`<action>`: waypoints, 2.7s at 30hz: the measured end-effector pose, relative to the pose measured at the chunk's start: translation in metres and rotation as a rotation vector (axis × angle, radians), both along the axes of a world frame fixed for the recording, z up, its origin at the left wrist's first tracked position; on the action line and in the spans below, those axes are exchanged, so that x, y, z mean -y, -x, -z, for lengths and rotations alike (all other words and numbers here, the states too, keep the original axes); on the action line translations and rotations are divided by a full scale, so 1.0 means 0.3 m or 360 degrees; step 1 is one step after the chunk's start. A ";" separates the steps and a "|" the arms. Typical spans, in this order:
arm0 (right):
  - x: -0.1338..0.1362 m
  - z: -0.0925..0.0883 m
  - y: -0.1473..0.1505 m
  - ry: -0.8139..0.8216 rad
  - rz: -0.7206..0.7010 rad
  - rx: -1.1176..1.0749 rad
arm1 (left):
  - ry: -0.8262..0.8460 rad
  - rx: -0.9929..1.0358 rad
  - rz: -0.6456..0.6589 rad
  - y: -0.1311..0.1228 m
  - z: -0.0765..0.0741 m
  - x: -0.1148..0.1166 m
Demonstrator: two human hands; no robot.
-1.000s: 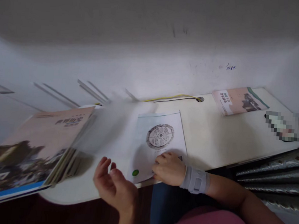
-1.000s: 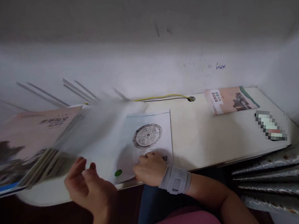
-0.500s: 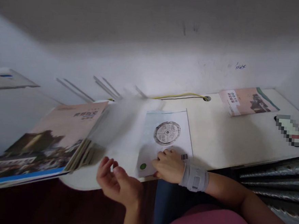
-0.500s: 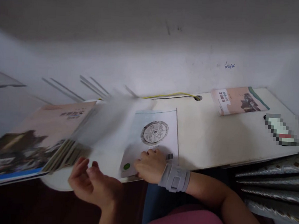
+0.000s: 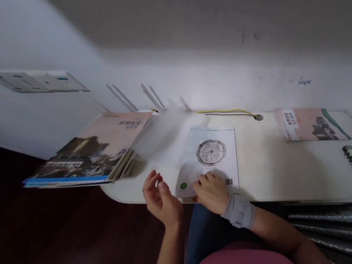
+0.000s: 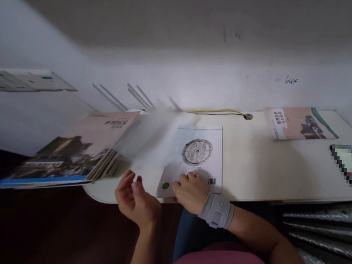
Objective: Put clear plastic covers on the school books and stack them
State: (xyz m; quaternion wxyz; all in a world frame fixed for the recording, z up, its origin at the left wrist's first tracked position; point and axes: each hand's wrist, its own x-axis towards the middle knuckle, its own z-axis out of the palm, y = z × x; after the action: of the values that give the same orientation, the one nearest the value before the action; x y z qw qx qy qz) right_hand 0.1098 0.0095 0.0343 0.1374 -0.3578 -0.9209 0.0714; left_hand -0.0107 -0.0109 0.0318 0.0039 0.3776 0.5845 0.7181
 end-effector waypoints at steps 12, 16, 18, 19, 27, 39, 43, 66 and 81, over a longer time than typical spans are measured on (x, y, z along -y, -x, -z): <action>-0.018 0.026 -0.017 0.0121 -0.0045 -0.0142 | -0.0069 0.0102 0.0073 0.003 -0.011 0.013; 0.002 0.055 -0.014 0.0215 0.0164 -0.0502 | -0.0070 0.0107 0.0130 -0.021 -0.012 0.007; -0.007 0.058 -0.022 0.0375 0.0271 -0.0750 | -0.0042 0.0086 0.0187 -0.038 -0.012 0.003; -0.014 0.056 -0.030 0.0475 0.0317 -0.0881 | -0.0021 0.0061 0.0220 -0.047 -0.013 0.002; 0.011 0.039 -0.255 0.0829 0.0652 -0.1510 | 0.0311 -0.1076 0.0511 -0.175 -0.041 -0.023; 0.190 0.089 -0.731 -0.0216 0.0951 0.0242 | 0.0969 -0.1974 0.1198 -0.492 0.074 -0.130; 0.214 0.113 -0.757 -0.0226 0.0898 0.0357 | 0.0962 -0.2025 0.1208 -0.486 0.087 -0.122; 0.201 0.138 -0.803 -0.0249 0.1075 0.0369 | 0.0771 -0.2252 0.1610 -0.552 0.069 -0.071; 0.195 0.156 -0.810 -0.0304 0.1061 0.0415 | 0.0736 -0.2299 0.1856 -0.546 0.066 -0.021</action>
State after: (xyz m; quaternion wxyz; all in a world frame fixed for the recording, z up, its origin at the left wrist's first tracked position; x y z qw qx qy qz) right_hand 0.3527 -0.0490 -0.0126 0.0675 -0.6297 -0.7661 -0.1098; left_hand 0.1531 -0.0047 0.0119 0.0739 0.9511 0.2930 0.0634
